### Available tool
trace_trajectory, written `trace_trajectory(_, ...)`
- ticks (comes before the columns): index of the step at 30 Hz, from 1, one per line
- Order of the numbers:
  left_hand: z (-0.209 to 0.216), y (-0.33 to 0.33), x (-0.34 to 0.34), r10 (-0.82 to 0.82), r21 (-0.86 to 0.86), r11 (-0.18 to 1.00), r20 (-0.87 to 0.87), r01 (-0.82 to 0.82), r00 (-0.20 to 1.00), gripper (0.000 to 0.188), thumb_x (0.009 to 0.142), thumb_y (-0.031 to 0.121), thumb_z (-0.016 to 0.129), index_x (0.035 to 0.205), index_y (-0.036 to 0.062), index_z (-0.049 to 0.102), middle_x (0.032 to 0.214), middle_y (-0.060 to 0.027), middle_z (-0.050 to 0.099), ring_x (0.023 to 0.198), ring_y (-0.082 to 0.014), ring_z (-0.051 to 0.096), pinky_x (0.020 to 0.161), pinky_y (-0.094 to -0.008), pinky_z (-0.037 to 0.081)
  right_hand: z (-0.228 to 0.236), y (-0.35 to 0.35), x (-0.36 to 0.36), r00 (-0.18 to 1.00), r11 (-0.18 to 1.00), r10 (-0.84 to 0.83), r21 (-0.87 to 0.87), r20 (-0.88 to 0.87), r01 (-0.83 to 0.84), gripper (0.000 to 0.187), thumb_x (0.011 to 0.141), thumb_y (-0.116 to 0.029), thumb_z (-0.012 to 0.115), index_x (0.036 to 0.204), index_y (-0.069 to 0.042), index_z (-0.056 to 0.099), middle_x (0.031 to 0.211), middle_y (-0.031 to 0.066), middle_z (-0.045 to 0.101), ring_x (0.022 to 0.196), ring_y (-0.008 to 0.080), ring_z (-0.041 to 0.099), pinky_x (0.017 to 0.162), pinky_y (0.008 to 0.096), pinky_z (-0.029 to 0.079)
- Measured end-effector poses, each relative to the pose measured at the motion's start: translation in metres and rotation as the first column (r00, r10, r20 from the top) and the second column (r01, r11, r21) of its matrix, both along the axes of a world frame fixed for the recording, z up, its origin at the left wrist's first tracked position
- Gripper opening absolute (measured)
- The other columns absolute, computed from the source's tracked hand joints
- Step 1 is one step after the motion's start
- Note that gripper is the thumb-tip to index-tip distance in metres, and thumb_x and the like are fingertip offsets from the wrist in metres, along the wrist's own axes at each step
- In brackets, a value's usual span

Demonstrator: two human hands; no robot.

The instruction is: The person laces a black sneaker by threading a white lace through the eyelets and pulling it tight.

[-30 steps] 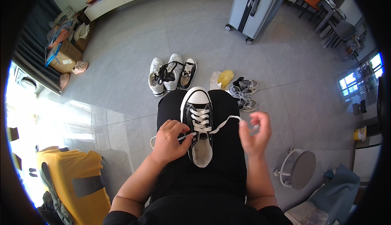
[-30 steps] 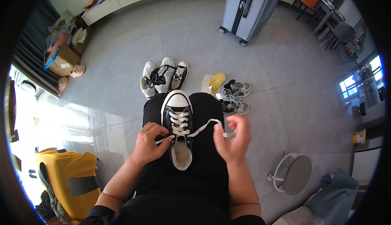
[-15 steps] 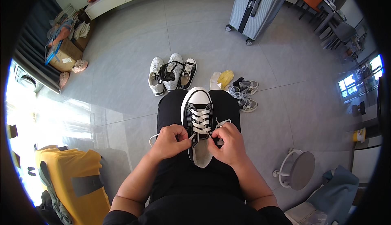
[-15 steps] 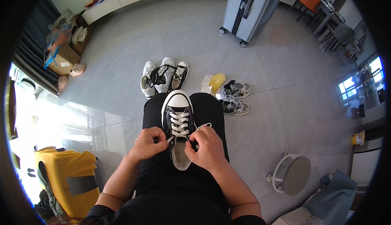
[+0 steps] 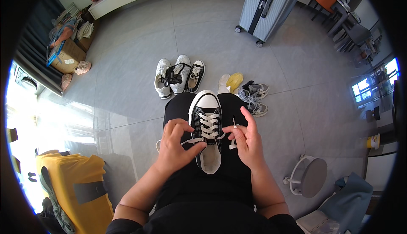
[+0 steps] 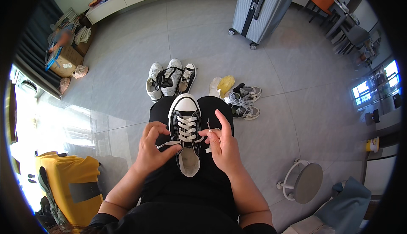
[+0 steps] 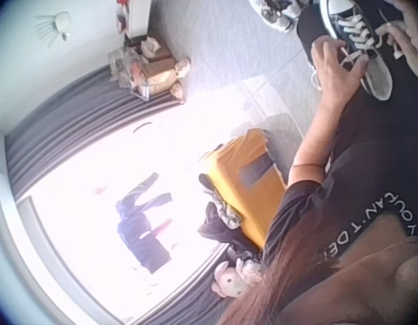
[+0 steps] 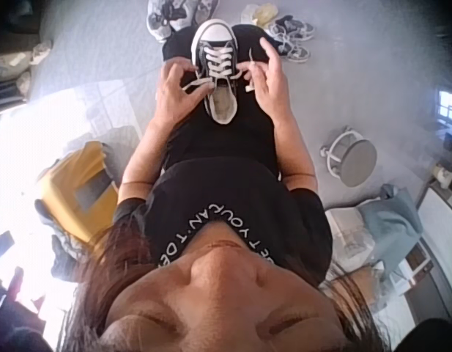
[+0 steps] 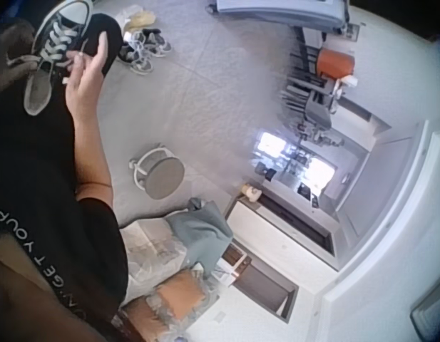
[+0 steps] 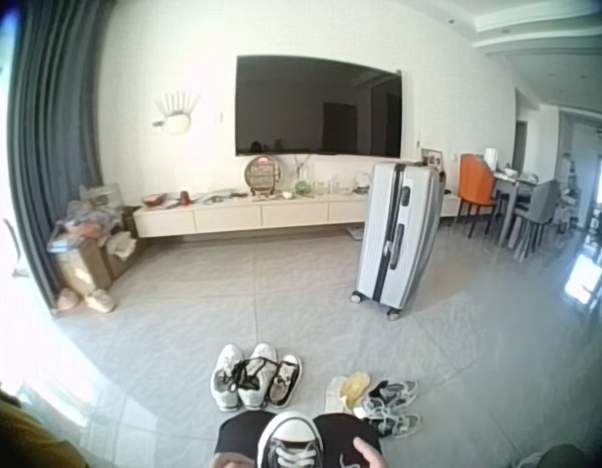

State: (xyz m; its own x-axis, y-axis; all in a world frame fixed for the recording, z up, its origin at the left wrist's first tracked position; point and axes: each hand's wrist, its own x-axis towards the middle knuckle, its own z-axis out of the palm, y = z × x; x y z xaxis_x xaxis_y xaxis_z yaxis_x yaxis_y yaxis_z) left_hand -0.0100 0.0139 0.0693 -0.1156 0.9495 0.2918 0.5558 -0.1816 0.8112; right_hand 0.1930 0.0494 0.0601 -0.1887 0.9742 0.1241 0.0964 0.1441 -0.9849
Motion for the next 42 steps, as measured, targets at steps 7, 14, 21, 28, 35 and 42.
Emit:
trace_trajectory(7,-0.008,-0.017,0.011,-0.012,0.192,0.976,-0.434,0.106,0.901,0.025,0.063,0.016,0.081,0.076,0.0098,0.06,0.069,-0.0006,0.055,0.071,-0.0227,0.053,0.068,-0.0354,0.04,0.003,0.01,0.003,0.929,0.916,-0.034,0.384,0.367,-0.118,0.004,0.083,-0.006,0.066,0.085,-0.006,0.07,0.092,0.0037,0.069,0.078,0.0208,0.059,0.076,0.0309,0.043)
trace_trajectory(14,-0.028,-0.028,0.017,0.057,-0.132,0.99,0.006,-0.056,0.998,0.012,0.077,0.01,0.072,0.075,0.0006,0.065,0.061,-0.0061,0.063,0.047,-0.0157,0.056,0.045,-0.0271,0.044,-0.003,-0.004,-0.009,0.885,0.87,0.068,0.406,0.461,-0.278,0.008,0.077,-0.006,0.071,0.085,-0.009,0.071,0.08,0.0019,0.061,0.076,0.0207,0.056,0.074,0.0339,0.04)
trace_trajectory(21,-0.036,-0.034,0.014,0.164,-0.347,0.936,0.276,-0.062,0.947,0.013,0.082,0.011,0.07,0.083,-0.0022,0.067,0.066,-0.0051,0.068,0.055,-0.005,0.059,0.052,-0.0214,0.047,-0.008,-0.012,-0.026,0.832,0.825,-0.055,0.494,0.553,-0.274,0.009,0.07,-0.012,0.076,0.077,-0.01,0.07,0.073,-0.0016,0.053,0.07,0.0189,0.052,0.071,0.035,0.037)
trace_trajectory(28,-0.032,-0.033,0.014,0.157,-0.361,0.931,0.24,-0.063,0.958,0.012,0.081,0.009,0.07,0.084,-0.0024,0.067,0.068,-0.0054,0.068,0.057,-0.0047,0.059,0.054,-0.0212,0.048,-0.011,-0.014,-0.037,0.734,0.786,-0.129,0.52,0.667,-0.334,0.01,0.068,-0.009,0.065,0.061,-0.01,0.058,0.067,0.0017,0.049,0.069,0.021,0.049,0.067,0.0362,0.037)
trace_trajectory(35,-0.04,-0.037,0.01,0.151,-0.349,0.936,0.53,0.052,0.835,0.013,0.085,0.007,0.065,0.091,-0.0045,0.068,0.074,-0.006,0.069,0.059,-0.0053,0.06,0.054,-0.0206,0.049,-0.01,-0.015,-0.039,0.693,0.801,-0.102,0.471,0.714,-0.368,0.01,0.07,-0.011,0.072,0.068,-0.011,0.062,0.073,-0.0007,0.05,0.073,0.0194,0.051,0.069,0.0357,0.038)
trace_trajectory(42,-0.045,-0.031,0.009,0.038,-0.303,0.949,0.38,0.086,0.924,0.017,0.09,0.004,0.058,0.103,-0.0053,0.063,0.072,-0.0059,0.067,0.056,-0.007,0.058,0.051,-0.0217,0.047,-0.014,-0.015,-0.036,0.704,0.801,-0.07,0.461,0.706,-0.383,0.011,0.071,-0.012,0.073,0.074,-0.011,0.063,0.077,-0.0013,0.052,0.075,0.0193,0.052,0.071,0.0354,0.039)
